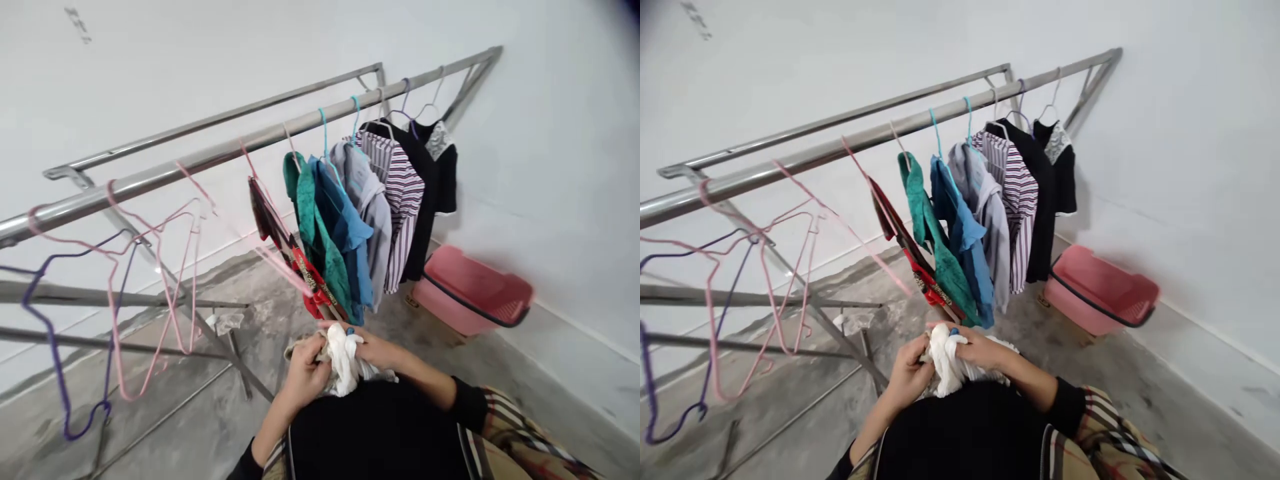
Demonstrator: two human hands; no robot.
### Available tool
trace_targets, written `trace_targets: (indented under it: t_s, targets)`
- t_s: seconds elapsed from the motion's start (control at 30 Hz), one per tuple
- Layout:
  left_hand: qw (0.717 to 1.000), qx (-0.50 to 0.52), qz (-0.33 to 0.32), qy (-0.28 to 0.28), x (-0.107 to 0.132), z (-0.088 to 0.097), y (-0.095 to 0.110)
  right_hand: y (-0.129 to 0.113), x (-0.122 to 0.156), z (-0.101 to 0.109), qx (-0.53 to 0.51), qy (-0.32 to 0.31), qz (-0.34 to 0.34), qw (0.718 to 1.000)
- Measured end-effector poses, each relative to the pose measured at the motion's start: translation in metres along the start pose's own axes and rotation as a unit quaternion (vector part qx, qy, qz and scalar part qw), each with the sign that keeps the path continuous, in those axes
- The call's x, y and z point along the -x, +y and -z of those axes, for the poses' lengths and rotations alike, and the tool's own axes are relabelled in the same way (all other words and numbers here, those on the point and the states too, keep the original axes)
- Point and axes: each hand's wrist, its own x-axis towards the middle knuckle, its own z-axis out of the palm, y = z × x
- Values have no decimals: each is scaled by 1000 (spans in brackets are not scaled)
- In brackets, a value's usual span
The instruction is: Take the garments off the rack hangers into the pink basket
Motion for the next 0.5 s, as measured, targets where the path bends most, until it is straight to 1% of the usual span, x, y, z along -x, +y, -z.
trace_targets:
  t_s: [0.07,0.13,0.2,0.33,0.4,0.5]
  targets:
    - [999,7,-25,-19,-9,-5,1,-1,12,8,24,-7,-21,999]
    - [998,22,-41,-46,-17,-13,-1,0,24,13,35,12,-33,999]
    - [995,36,-48,-82,-27,-25,-5,3,37,14,37,62,-37,997]
    - [987,78,-51,-130,-47,-56,-10,11,63,19,14,202,-39,978]
    - [980,116,-29,-156,-55,-72,-12,13,77,24,-6,252,-49,967]
    - [964,192,51,-178,-61,-96,-20,13,95,39,-25,309,-59,949]
